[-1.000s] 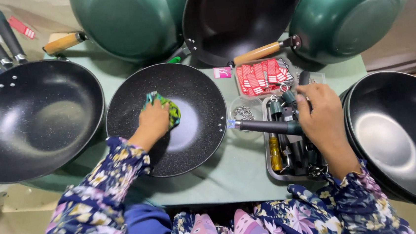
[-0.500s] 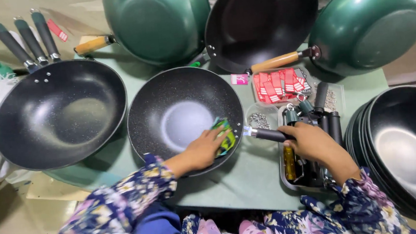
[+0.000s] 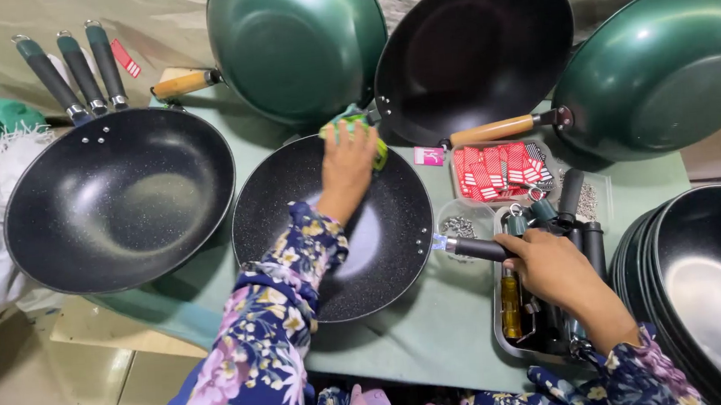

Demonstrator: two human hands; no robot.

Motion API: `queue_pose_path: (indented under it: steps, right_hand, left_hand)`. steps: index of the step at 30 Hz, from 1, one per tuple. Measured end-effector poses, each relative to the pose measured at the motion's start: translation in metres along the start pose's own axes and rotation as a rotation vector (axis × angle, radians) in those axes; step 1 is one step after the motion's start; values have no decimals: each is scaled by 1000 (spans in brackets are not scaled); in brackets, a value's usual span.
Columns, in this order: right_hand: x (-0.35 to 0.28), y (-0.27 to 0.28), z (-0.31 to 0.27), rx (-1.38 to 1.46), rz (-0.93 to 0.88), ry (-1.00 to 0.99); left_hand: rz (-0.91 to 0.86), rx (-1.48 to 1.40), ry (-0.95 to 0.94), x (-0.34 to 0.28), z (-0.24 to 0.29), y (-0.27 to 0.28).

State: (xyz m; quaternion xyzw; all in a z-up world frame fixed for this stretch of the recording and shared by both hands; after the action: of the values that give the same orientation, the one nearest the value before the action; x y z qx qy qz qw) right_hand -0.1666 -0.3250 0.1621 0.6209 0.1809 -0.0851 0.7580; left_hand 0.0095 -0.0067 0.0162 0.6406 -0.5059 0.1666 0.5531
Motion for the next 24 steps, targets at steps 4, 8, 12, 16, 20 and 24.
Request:
queue_pose_path:
  steps: [4, 8, 12, 16, 20, 24]
  right_hand:
    - [4, -9, 4, -3, 19, 14]
    - [5, -8, 2, -18, -28, -13]
    - [11, -17, 6, -9, -32, -24]
    - [14, -27, 8, -36, -28, -38]
    - [18, -33, 12, -9, -46, -50]
    - [17, -33, 11, -18, -38, -56]
  left_hand:
    - [-8, 71, -3, -33, -48, -15]
    - [-14, 265, 37, -62, -77, 11]
    - [-123, 426, 50, -79, -85, 47]
    - [-158, 481, 24, -106, -80, 63]
    - [-549, 471, 21, -116, -70, 98]
    - [-837, 506, 5, -126, -58, 122]
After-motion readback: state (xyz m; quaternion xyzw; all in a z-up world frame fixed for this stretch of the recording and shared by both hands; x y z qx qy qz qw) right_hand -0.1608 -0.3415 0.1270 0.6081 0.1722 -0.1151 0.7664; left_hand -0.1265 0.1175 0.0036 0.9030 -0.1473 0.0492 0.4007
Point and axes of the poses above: each hand's wrist, its own x-axis towards the middle knuckle, its own y-axis out of the back of the hand, z = x × y, the point moved 2 cm from there along x, towards the middle knuckle, and after that the axes turned 8 degrees about -y, right-handed, at the moved point
